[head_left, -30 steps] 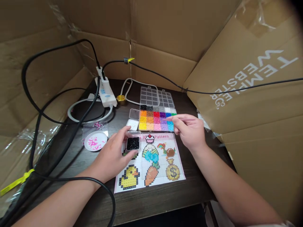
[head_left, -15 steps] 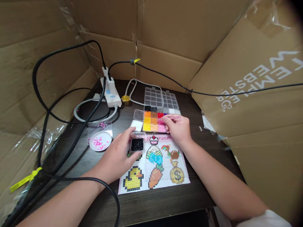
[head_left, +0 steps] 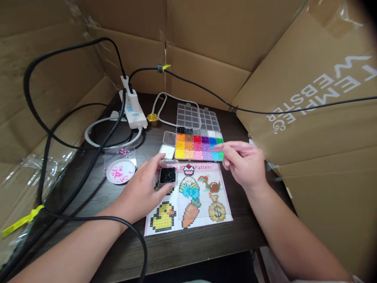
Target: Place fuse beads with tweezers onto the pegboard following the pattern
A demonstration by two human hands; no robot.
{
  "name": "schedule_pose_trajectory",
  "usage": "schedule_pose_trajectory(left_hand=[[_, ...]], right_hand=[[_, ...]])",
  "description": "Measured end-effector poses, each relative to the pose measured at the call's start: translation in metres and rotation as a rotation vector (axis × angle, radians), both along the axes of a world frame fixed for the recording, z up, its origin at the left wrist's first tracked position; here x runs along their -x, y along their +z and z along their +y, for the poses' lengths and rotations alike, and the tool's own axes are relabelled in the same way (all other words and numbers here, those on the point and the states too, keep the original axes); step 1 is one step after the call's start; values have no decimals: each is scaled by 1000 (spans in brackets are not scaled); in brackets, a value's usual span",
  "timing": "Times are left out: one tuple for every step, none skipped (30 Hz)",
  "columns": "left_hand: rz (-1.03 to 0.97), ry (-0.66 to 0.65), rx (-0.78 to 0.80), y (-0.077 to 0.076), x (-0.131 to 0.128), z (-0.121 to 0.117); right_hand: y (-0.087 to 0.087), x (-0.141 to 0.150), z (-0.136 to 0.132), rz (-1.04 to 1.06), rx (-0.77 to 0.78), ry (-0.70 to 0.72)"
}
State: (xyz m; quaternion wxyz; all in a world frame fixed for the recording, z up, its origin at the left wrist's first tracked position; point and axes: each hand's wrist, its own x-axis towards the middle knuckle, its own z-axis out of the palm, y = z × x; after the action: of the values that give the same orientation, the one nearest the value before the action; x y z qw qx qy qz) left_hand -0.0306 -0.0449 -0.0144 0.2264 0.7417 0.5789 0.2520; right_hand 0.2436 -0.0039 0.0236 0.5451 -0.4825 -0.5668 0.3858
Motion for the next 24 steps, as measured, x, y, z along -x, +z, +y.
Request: schedule_pose_trajectory(left_hand=[[-3,-2,0,0,0,0],[-7,-2,0,0,0,1],[-8,-3,2,-1,0,1],[-9,-2,5,-1,0,1],[-10,-2,9,-1,0,2],[-11,-2,12,-1,-1,2],[-12,-2,14,0,-1,2],[-11,1,14,0,-1,3],[-8,4,16,1,-2,3],[-3,9,16,1,-2,3],[3,14,16,2,-2,3],[8,17,17,2,-2,3],[10,20,18,2,-1,3],[8,20,19,1,-1,3],[4,19,20,1,-1,4],[1,17,21,1,0,4],[-1,14,23,0,0,4],[-1,14,25,0,0,4],[2,15,30,0,0,4],[6,19,35,-1,1,4],[9,25,41,-1,1,4],[12,32,45,0,1,3],[13,38,47,0,1,3],[13,40,48,0,1,3]], right_hand=[[-1,-9,-11,-41,-10,44],[-4,-18,-23,-80,-5,83],[-8,-26,-35,-89,-1,115],[-13,-32,-46,-93,24,145],[-19,-36,-57,-87,42,154],[-24,-38,-65,-77,60,154],[-29,-38,-72,-62,75,143],[-33,-37,-77,-51,89,129],[-36,-36,-80,-42,103,115],[-38,-34,-81,-37,115,105],[-39,-32,-81,-38,130,101],[-39,-30,-80,-40,142,99],[-39,-29,-79,-42,153,100],[-38,-29,-78,-44,164,104],[-37,-29,-77,-47,175,105],[-37,-29,-76,-51,186,106],[-36,-29,-76,-56,195,105],[-36,-29,-75,-61,203,101],[-36,-29,-75,-67,208,98],[-36,-29,-76,-71,211,97],[-36,-29,-76,-73,211,97],[-36,-29,-76,-75,211,101],[-36,-29,-76,-76,211,104],[-36,-28,-76,-78,212,106]])
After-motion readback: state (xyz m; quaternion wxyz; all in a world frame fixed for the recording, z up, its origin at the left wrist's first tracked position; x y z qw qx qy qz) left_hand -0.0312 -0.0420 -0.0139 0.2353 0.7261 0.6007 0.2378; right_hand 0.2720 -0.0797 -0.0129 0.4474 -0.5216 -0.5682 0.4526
